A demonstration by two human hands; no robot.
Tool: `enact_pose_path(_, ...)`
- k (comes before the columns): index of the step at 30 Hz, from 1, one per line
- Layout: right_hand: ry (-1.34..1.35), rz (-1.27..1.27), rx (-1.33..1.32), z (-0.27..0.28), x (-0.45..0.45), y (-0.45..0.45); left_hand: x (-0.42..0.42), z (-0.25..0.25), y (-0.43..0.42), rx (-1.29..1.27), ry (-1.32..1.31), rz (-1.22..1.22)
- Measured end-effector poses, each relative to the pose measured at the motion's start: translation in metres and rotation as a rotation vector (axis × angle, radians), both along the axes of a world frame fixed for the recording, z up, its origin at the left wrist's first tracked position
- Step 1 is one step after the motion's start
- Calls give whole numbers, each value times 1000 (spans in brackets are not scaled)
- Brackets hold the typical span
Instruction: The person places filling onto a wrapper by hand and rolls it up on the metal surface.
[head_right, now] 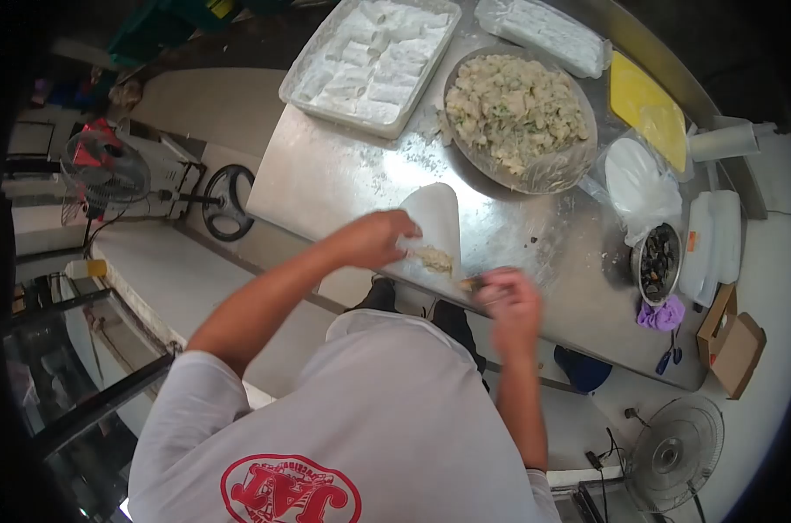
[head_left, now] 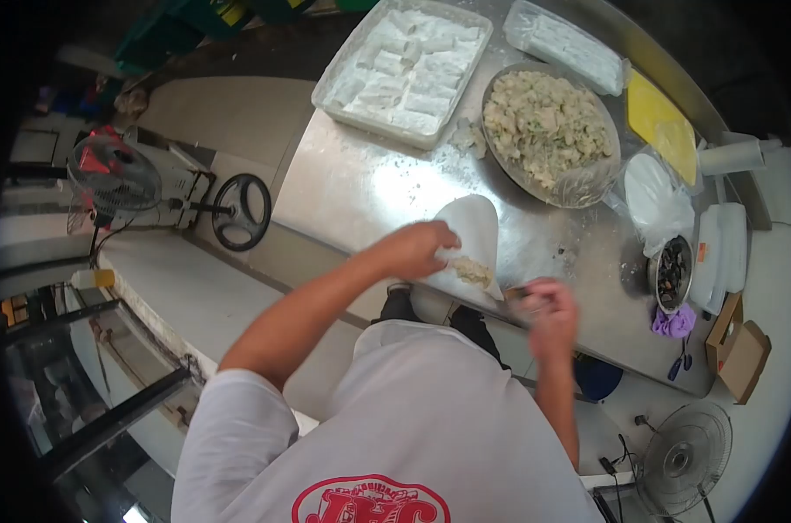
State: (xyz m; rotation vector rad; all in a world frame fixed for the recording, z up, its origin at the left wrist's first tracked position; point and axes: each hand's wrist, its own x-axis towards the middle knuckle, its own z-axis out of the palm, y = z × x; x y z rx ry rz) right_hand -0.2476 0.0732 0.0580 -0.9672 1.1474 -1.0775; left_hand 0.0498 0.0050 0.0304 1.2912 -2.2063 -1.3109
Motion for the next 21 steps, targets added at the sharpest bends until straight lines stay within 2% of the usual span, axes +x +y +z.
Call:
enact_pose_path(2,56,201,-146,6,52,8,-7,-3,13,-31,19,36)
enact_pose_path(3,68,189,-151,1,64,8,-12,-4,13,-62,35,85)
enact_pose_path(5,97,249,134,-28,77,5,-18,-6,4,-80,69,64)
enact_pose_path(6,108,243,127,-39,75,-2,-19,-12,0,-91,70,104)
enact_pose_path(8,305,-31,-27,-56,64,-18,-22,-19,-1,-106,80,144)
enact_pose_path(9,310,-38,-35,-64,56,-23,-22,-21,1,-102,88,136)
enact_pose_path(11,557,-106,-219,-78,41,-24,-24,-20,11,-96,97,110)
enact_pose_path(13,563,-124,-239,-76,44,-23,-31,-16,22,-88,80,80)
enact_pose_path(16,724,51,-504,-72,52,-20,-44,-29,30,-161,25,64)
enact_pose_path(21,700,151,-517,-67,46,-12,-51,-42,37,-267,-67,79)
